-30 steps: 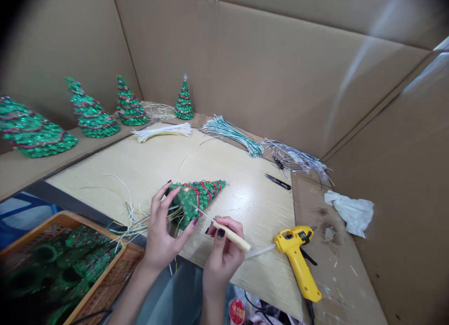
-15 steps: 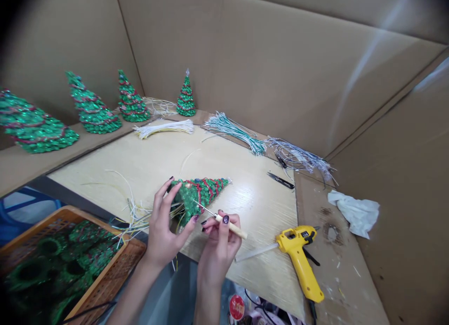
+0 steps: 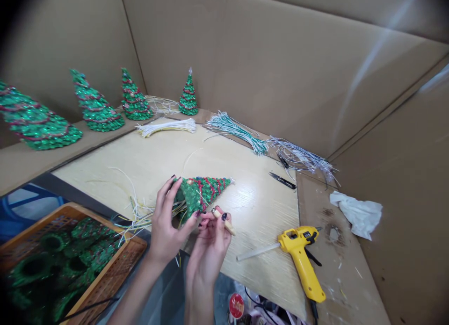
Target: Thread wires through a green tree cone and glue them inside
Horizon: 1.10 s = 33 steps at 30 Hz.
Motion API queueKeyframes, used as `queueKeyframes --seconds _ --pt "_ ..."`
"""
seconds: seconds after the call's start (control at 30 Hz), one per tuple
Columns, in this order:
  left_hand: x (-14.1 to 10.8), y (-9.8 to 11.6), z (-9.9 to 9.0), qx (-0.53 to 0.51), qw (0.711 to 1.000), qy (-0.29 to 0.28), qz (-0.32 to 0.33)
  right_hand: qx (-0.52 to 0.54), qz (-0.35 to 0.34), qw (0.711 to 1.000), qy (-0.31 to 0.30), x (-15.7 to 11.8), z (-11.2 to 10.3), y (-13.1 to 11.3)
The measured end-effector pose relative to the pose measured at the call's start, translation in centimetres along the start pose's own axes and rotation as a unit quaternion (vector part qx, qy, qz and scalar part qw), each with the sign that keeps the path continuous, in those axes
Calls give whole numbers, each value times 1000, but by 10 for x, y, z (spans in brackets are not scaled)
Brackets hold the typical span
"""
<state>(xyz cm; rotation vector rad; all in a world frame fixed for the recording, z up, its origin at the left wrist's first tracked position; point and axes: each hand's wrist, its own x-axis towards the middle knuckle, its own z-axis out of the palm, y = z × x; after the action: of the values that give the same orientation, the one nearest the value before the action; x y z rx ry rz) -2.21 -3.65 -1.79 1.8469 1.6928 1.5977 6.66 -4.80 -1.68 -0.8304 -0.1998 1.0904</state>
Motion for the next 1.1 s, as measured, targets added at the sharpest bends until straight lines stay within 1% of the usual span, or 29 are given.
queueKeyframes --seconds 0.1,0.27,0.4,0.83,1.1 --pt "0 1 0 3 1000 0 -2 -33 -50 998 -13 3 -2 -5" --pt "0 2 1 2 1000 -1 -2 -97 -147 982 -69 1 -1 -16" --pt "0 1 1 6 1000 0 2 -131 -189 969 -94 -5 3 -17" --pt "1 2 0 5 1000 0 4 -122 -191 969 -98 -7 5 -18" --pt "2 1 1 5 1000 5 13 -130 -209 965 -86 -9 6 -12"
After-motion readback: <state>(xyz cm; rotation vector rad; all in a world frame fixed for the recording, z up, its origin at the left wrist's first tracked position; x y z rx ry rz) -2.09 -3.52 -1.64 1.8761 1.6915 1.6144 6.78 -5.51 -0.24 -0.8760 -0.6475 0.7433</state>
